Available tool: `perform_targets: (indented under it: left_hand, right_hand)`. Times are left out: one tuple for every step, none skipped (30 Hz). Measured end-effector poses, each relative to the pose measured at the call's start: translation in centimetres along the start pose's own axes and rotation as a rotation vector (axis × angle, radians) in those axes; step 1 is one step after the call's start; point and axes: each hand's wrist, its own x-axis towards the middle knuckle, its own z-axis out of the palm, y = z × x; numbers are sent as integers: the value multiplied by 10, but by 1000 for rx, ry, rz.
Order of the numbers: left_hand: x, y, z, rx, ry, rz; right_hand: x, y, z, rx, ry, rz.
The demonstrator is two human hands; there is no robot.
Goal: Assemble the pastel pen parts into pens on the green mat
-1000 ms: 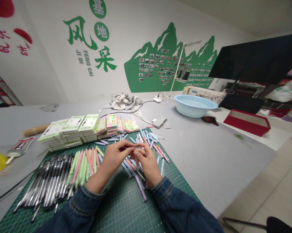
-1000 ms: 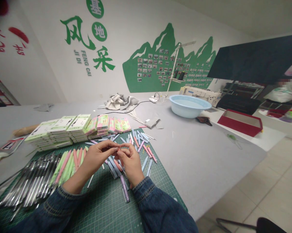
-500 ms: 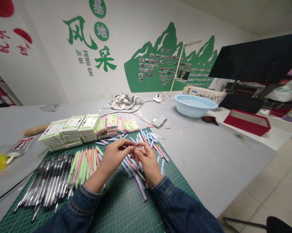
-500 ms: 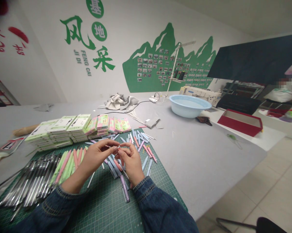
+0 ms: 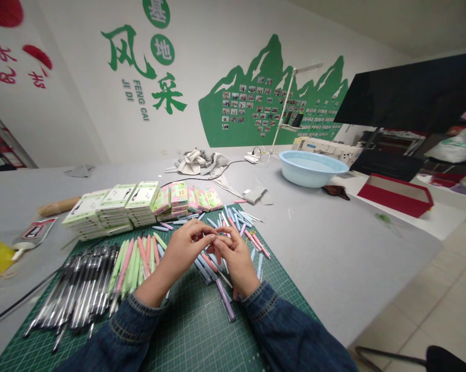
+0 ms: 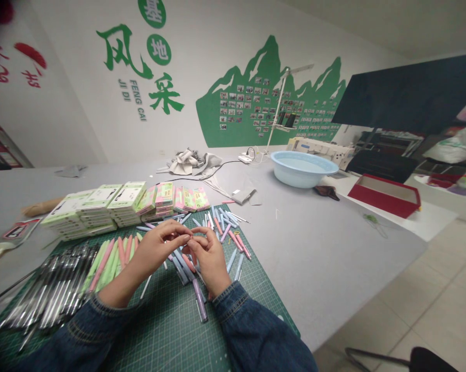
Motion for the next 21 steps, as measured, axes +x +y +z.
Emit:
perform_targets:
  left_hand:
    - [0, 0, 0, 3, 5, -2]
    - [-1, 0, 0, 7, 9, -6]
    - [-1, 1, 1, 11, 11, -9]
    - [-1, 1, 1, 14, 11, -11]
    - [-1, 1, 1, 16, 8, -14]
    - [0, 1, 1, 15, 6, -22]
    - [1, 1, 0, 15, 8, -38]
    - [1, 0, -2, 20, 15, -63]
    - [2, 0, -4, 40, 26, -97]
    - [3, -1, -8, 82, 34, -139]
    - [3, -3, -12, 144, 30, -187]
    - [3, -6, -17, 223, 10, -236]
    - [2, -9, -22, 310, -26, -289]
    - [0, -13, -27, 395, -76, -342]
    - [-2, -19, -30, 469, -132, -389]
    - [-5, -25, -32, 533, -189, -425]
    - [-8, -31, -33, 590, -239, -449]
    - [-11, -38, -32, 643, -280, -458]
    - [-15, -45, -30, 694, -309, -455]
    - [-18, -52, -27, 742, -323, -447]
    - [-21, -57, -23, 783, -325, -439]
  right_hand:
    - [0, 0, 0, 6, -4, 7]
    - [0, 0, 1, 8, -10, 9]
    - [0, 0, 1, 7, -16, 7]
    - [1, 0, 1, 0, -20, 2]
    - [1, 0, 1, -14, -22, -4]
    - [1, 0, 1, -32, -20, -11]
    - [2, 0, 1, -51, -17, -16]
    - [2, 0, 0, -69, -10, -21]
    - [2, 1, 0, -83, 0, -26]
    - [2, 1, -1, -92, 12, -31]
    - [2, 2, -1, -95, 24, -34]
    - [2, 2, -2, -95, 34, -34]
    - [2, 3, -2, -93, 42, -35]
    - [2, 3, -2, -92, 47, -36]
    - [2, 4, -2, -92, 48, -37]
    - [2, 4, -2, -90, 47, -38]
    - [2, 4, -2, -87, 47, -40]
    - [2, 4, -2, -84, 47, -42]
    - [2, 4, -2, -83, 47, -43]
    - [2, 4, -2, -85, 47, -42]
    - [2, 4, -1, -87, 47, -42]
